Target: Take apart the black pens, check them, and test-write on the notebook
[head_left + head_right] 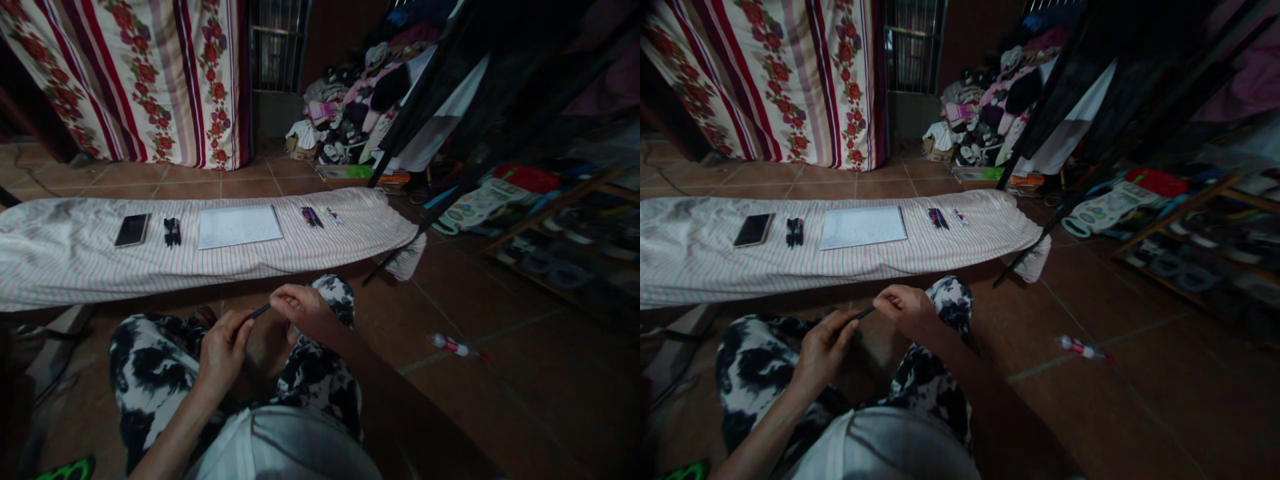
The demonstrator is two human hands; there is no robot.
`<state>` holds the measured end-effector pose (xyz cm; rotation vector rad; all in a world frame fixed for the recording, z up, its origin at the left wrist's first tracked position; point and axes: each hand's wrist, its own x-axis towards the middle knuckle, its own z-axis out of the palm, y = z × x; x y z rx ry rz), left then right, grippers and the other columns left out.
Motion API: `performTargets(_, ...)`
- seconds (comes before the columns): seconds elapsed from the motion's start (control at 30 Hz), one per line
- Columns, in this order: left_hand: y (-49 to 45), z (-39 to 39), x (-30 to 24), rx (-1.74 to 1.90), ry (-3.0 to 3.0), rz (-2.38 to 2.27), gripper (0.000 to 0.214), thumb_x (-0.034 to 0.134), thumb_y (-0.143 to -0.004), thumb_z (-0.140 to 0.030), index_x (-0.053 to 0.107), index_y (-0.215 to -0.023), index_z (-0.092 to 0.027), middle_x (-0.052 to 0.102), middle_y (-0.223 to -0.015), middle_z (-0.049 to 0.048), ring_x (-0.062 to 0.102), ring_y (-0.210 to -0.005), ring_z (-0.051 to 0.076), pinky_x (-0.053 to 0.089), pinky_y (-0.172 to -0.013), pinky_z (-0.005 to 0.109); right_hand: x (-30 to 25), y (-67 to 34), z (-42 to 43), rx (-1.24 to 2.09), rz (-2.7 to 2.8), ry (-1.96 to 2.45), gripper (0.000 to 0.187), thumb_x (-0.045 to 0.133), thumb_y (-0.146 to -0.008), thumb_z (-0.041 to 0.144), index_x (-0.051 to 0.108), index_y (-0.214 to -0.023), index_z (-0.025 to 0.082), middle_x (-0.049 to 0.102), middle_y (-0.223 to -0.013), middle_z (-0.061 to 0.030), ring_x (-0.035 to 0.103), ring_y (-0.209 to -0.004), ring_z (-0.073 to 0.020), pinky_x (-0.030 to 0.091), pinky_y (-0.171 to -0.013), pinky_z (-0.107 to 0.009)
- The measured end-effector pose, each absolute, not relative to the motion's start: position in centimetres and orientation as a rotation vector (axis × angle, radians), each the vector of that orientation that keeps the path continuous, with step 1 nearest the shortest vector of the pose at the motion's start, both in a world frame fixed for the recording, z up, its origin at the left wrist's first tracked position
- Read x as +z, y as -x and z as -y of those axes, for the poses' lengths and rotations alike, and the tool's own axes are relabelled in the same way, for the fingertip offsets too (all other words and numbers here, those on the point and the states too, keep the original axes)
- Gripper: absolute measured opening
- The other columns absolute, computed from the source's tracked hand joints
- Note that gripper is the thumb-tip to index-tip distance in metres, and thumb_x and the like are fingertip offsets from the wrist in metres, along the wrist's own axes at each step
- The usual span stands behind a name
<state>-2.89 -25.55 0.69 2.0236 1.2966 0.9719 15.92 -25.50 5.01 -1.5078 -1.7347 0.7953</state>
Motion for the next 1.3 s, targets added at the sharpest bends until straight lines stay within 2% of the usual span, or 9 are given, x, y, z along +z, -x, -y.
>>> performTargets(0.1,2.95,25.25,0.01,0.964,-1.934,-1.295,0.025,0.048,-0.084,-0.033,0.067,-0.092,-0.019,0.067,-0.084,0.0039,0.063,-0.081,0.017,0.048,-0.073,0.028,4.77,-16.13,25.3,0.964,1.65,1.414,0.021,0.06,-0.077,0.024,0.066,-0.097,0.019,0.069,-0.09,-0.0023,0.063,-0.08,-0.0128,0.048,-0.071,-0.022)
performTargets(0.3,2.9,25.07,0.08,0.961,-1.904,-1.289,0.025,0.05,-0.083,-0.034,0.068,-0.091,-0.019,0.068,-0.084,0.0045,0.063,-0.08,0.018,0.049,-0.071,0.028,4.43,-16.25,24.96,0.752,1.784,1.393,0.011,0.058,-0.079,0.019,0.068,-0.083,0.018,0.069,-0.084,-0.0021,0.062,-0.078,-0.0123,0.046,-0.07,-0.022)
performTargets(0.5,3.01,25.38,0.46,0.925,-2.029,-1.322,0.028,0.046,-0.086,-0.034,0.068,-0.092,-0.018,0.068,-0.084,0.0058,0.064,-0.08,0.019,0.049,-0.071,0.028,4.57,-16.17,24.92,0.664,1.88,1.507,0.009,0.058,-0.078,0.019,0.067,-0.08,0.018,0.067,-0.076,-0.001,0.059,-0.068,-0.0116,0.043,-0.064,-0.022)
performTargets(0.77,3.2,25.23,0.43,0.963,-2.064,-1.323,0.027,0.046,-0.086,-0.034,0.067,-0.092,-0.017,0.068,-0.084,0.006,0.064,-0.081,0.018,0.05,-0.071,0.026,4.61,-16.08,24.9,0.759,1.837,1.463,0.01,0.057,-0.079,0.019,0.067,-0.082,0.017,0.068,-0.077,-0.0008,0.06,-0.068,-0.011,0.043,-0.063,-0.021)
performTargets(1.03,3.33,25.19,0.21,1.025,-2.204,-1.348,0.029,0.044,-0.087,-0.033,0.068,-0.094,-0.017,0.066,-0.079,0.0058,0.063,-0.076,0.018,0.05,-0.067,0.027,4.25,-15.65,24.82,0.614,1.871,1.534,0.009,0.057,-0.077,0.018,0.066,-0.079,0.017,0.068,-0.075,-0.0022,0.06,-0.067,-0.0129,0.043,-0.065,-0.024)
performTargets(1.3,3.28,25.07,-0.19,0.994,-1.887,-1.281,0.026,0.049,-0.084,-0.035,0.068,-0.091,-0.019,0.067,-0.082,0.0048,0.063,-0.08,0.018,0.05,-0.071,0.027,4.43,-15.35,24.91,0.883,1.679,1.414,0.012,0.057,-0.077,0.024,0.066,-0.083,0.018,0.068,-0.077,-0.0015,0.062,-0.07,-0.0125,0.047,-0.065,-0.023)
